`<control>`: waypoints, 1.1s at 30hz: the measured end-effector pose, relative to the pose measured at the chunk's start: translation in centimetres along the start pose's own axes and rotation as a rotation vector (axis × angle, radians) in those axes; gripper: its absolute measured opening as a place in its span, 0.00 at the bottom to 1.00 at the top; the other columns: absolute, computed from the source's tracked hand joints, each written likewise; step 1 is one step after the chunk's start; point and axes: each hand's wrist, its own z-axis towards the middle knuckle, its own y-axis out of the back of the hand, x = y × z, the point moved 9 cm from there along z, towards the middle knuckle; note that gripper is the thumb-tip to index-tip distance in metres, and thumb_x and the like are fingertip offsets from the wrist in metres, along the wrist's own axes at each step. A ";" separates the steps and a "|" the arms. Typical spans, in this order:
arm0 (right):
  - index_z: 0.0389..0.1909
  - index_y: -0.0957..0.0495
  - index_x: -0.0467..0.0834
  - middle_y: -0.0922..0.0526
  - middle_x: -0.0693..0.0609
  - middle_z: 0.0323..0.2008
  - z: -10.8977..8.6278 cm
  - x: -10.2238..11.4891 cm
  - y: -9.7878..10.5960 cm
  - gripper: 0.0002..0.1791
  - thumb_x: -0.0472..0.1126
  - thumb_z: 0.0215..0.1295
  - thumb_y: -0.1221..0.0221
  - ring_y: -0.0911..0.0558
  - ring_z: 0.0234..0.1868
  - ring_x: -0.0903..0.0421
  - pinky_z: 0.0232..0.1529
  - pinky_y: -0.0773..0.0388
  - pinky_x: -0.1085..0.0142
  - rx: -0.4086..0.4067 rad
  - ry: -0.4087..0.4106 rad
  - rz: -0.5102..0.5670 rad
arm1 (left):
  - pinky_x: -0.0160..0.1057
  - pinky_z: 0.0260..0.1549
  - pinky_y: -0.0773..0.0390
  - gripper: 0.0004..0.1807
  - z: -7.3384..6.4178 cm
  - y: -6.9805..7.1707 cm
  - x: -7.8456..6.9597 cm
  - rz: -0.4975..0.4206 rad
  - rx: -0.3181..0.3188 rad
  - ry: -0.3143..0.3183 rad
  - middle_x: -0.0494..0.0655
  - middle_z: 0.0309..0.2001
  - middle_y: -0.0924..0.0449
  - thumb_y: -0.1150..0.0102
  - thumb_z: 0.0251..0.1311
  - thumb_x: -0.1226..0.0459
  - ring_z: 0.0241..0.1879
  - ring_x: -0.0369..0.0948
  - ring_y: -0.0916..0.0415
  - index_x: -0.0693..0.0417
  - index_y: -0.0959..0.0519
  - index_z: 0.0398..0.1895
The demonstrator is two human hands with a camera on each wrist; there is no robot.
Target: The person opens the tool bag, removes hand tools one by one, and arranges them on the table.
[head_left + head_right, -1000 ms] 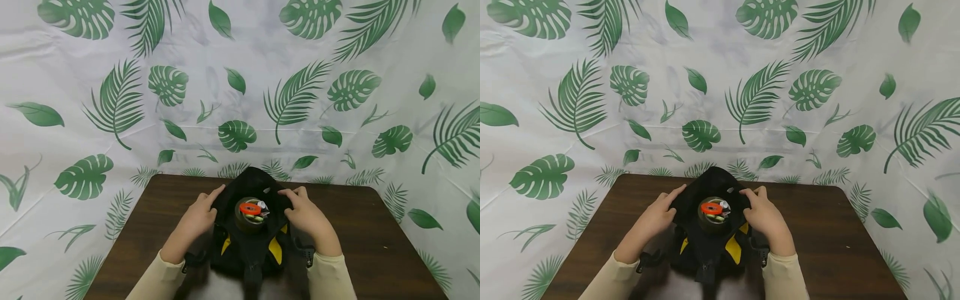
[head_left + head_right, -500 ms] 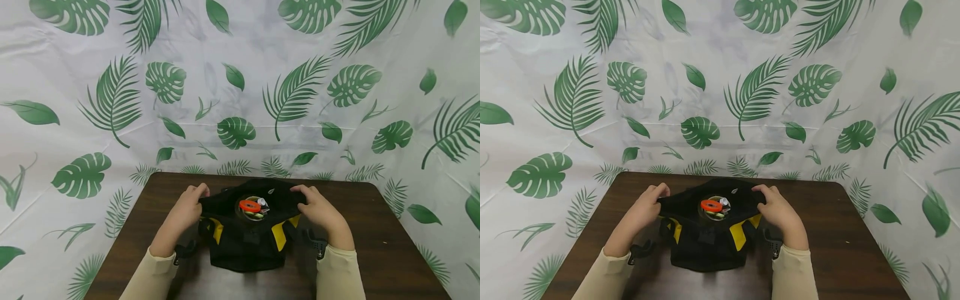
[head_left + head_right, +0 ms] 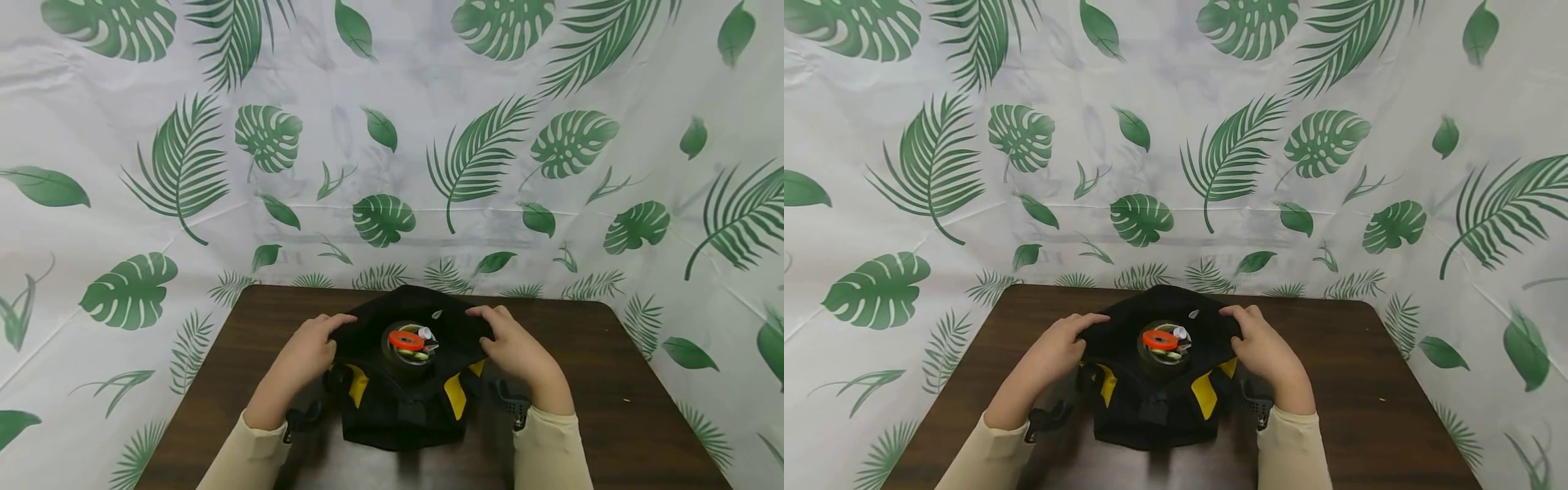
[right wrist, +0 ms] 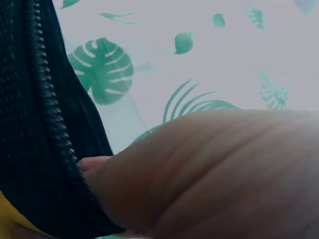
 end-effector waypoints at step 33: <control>0.71 0.28 0.47 0.20 0.41 0.54 -0.4 7.8 -0.2 0.22 0.49 0.84 0.41 0.14 0.39 0.47 0.44 0.11 0.54 -0.119 0.027 0.287 | 0.58 0.57 0.16 0.55 -0.3 -2.5 -0.3 0.066 0.139 -0.041 0.59 0.67 0.24 0.39 0.69 0.29 0.54 0.48 0.21 0.28 0.56 0.91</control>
